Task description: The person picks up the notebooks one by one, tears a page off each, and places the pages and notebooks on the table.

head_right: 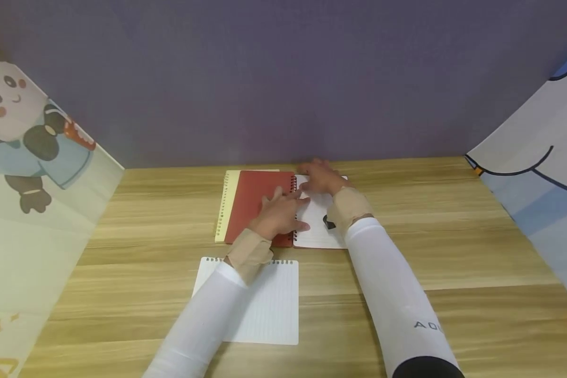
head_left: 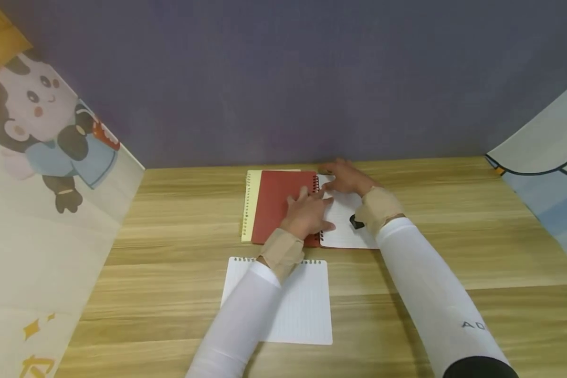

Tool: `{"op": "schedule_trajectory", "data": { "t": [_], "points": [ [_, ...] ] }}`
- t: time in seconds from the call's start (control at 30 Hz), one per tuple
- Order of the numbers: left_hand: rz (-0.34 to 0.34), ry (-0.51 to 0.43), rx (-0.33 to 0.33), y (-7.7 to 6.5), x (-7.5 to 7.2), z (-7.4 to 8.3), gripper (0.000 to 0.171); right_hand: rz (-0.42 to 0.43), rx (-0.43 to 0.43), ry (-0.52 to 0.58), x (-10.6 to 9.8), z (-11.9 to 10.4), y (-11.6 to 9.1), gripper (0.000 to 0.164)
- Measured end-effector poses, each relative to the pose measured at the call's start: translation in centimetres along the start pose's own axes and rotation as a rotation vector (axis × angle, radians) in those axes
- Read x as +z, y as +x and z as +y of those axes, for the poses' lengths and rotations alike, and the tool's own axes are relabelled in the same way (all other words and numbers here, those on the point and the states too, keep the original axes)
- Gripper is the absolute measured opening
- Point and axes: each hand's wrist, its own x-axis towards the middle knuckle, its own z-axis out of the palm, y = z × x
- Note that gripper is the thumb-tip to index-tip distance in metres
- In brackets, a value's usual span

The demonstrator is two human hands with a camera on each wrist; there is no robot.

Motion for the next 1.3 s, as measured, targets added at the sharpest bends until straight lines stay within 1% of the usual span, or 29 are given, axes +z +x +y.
{"op": "schedule_trajectory", "data": {
  "t": [0.13,0.3,0.53,0.83,1.07,1.2,1.3],
  "points": [
    [0.010,0.007,0.008,0.07,0.06,0.01,0.073,0.012,0.010,-0.011,0.18,0.25,0.36,0.055],
    [0.009,0.008,0.014,-0.01,0.04,0.08,0.073,0.030,0.021,-0.006,0.37,0.23,0.31,0.050],
    [0.003,0.000,0.011,-0.02,-0.04,0.09,0.073,0.035,0.100,0.018,0.60,0.07,0.03,0.048],
    [0.004,-0.004,0.011,0.13,0.04,0.02,0.072,0.093,0.063,-0.006,0.77,0.11,0.10,0.047],
    [-0.018,-0.002,0.007,0.23,0.02,0.03,0.072,0.081,0.106,-0.032,0.53,-0.21,-0.15,0.048],
    [-0.016,-0.007,0.004,0.09,-0.04,0.06,0.072,0.097,0.130,-0.035,0.43,-0.46,-0.33,0.045],
    [-0.021,-0.012,0.002,0.08,-0.06,0.07,0.071,0.127,0.147,-0.043,0.47,-0.45,-0.62,0.045]
  ]
}}
